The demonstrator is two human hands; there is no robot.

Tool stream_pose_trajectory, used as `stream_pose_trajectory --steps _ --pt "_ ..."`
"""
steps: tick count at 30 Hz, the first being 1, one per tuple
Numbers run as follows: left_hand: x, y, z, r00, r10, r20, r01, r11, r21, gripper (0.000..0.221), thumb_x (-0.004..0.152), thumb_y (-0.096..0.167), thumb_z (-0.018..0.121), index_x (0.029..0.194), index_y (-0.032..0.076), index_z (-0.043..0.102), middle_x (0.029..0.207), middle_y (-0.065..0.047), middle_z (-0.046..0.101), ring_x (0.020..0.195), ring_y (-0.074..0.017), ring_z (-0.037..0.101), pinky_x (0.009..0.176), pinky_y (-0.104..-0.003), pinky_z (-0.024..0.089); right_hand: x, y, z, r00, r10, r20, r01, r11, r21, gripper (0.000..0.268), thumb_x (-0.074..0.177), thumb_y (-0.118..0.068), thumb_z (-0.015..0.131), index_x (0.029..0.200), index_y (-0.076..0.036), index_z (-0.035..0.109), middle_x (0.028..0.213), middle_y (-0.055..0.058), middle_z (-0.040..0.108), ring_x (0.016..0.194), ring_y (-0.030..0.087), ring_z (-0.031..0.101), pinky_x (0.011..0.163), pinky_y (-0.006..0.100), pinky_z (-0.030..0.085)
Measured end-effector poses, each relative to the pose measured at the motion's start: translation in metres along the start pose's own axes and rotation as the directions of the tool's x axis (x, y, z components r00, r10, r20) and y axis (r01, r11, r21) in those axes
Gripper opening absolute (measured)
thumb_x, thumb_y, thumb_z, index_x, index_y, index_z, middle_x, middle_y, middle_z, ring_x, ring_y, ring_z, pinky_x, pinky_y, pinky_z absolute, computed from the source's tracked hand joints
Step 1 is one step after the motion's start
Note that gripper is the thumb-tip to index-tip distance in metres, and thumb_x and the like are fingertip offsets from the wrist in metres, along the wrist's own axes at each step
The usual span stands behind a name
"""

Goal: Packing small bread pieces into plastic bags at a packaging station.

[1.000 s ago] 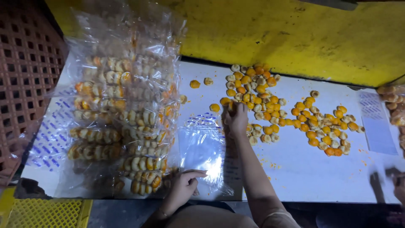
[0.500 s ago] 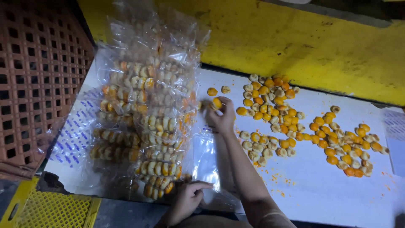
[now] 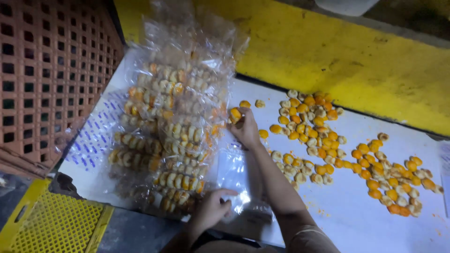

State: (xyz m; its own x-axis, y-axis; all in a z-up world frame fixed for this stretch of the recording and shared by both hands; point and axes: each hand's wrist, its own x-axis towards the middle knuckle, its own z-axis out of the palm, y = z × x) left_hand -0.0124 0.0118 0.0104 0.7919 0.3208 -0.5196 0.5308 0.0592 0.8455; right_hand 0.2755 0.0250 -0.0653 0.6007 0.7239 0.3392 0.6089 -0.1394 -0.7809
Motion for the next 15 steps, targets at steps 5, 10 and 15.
stream_pose_trajectory --steps 5,10,15 --pt "0.055 -0.008 0.010 0.989 -0.063 0.137 0.039 0.984 0.171 0.038 0.089 0.014 0.061 0.126 0.016 0.071 0.088 -0.005 0.079 0.070 -0.0131 0.074 0.068 -0.026 0.058 -0.097 -0.080 -0.085 0.943 0.254 0.214 -0.291 0.943 0.163 0.059 0.078 -0.012 0.081 0.127 -0.008 0.048 0.126 0.011 0.066 0.089 0.016 0.071 0.076 0.028 0.057" --pt "0.110 -0.023 0.041 0.855 0.439 0.275 -0.513 0.794 0.327 0.049 0.076 0.011 0.066 0.124 -0.003 0.067 0.116 -0.027 0.068 0.114 -0.0452 0.066 0.095 -0.049 0.055 -0.196 -0.067 -0.097 0.831 0.197 0.520 -0.084 0.969 -0.233 0.048 0.074 -0.014 0.077 0.117 -0.018 0.055 0.117 0.010 0.066 0.082 0.040 0.074 0.075 0.053 0.061" --pt "0.046 0.025 0.139 0.617 0.728 0.299 -0.674 0.292 0.679 0.046 0.078 0.010 0.064 0.123 0.001 0.068 0.127 -0.018 0.065 0.103 -0.0340 0.070 0.083 -0.045 0.059 -0.218 -0.021 -0.077 0.678 0.640 0.363 -0.476 0.757 -0.447 0.026 0.090 -0.015 0.064 0.107 0.001 0.074 0.109 0.024 0.073 0.109 0.042 0.070 0.094 0.054 0.056"
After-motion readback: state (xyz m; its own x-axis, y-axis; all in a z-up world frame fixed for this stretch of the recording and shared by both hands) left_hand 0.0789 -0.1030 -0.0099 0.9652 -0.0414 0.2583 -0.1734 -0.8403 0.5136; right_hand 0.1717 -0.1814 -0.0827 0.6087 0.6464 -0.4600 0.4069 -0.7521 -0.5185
